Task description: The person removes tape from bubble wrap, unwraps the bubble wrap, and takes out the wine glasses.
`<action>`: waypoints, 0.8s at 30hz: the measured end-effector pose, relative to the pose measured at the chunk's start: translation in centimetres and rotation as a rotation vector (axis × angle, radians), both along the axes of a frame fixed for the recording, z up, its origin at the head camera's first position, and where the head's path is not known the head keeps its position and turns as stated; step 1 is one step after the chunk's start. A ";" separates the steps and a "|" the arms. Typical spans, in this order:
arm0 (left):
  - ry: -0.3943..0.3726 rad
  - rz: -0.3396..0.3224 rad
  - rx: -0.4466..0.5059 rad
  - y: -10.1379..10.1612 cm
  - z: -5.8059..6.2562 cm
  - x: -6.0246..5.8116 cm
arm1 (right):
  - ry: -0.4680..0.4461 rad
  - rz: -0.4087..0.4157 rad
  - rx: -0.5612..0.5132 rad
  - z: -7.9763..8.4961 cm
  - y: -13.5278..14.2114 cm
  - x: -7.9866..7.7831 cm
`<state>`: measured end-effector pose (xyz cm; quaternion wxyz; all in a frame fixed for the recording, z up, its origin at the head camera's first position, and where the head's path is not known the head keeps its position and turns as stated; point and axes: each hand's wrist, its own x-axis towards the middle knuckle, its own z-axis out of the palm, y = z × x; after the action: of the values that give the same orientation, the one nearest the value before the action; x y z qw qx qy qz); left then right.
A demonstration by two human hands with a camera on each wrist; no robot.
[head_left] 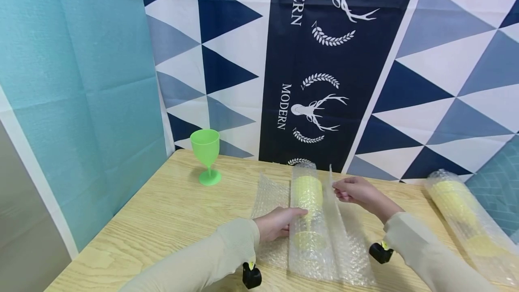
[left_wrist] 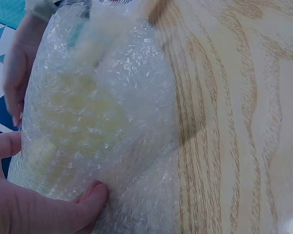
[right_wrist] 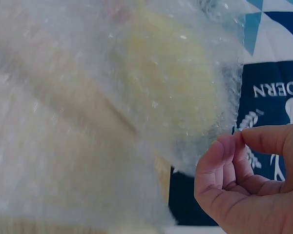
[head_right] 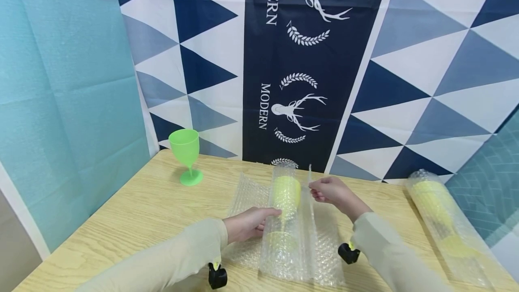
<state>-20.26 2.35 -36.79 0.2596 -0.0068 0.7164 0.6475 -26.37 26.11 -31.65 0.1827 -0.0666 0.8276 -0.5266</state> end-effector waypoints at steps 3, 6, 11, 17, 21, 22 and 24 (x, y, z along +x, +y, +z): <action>-0.004 0.001 -0.001 -0.1 0.1 0.0 | -0.009 -0.011 0.009 -0.2 1.4 0.4; -0.006 0.001 -0.003 -0.2 0.1 0.1 | -0.019 -0.035 0.024 -0.5 2.6 0.8; -0.009 -0.001 -0.002 -0.2 0.2 0.2 | -0.003 -0.055 0.088 -1.0 4.4 1.3; -0.002 0.006 0.005 -0.1 0.1 0.1 | 0.012 -0.087 0.164 -1.4 6.0 1.4; 0.003 0.009 0.005 -0.1 0.0 0.0 | 0.013 -0.117 0.197 -1.8 6.7 1.4; 0.004 0.010 0.006 -0.1 -0.1 0.0 | 0.011 -0.125 0.206 -1.9 6.9 1.4; 0.002 0.012 0.005 -0.1 -0.1 0.0 | 0.009 -0.140 0.215 -2.1 7.1 1.4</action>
<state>-20.22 2.26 -36.87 0.2550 -0.0100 0.7151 0.6508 -24.95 33.23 -33.77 0.1479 0.0092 0.8826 -0.4461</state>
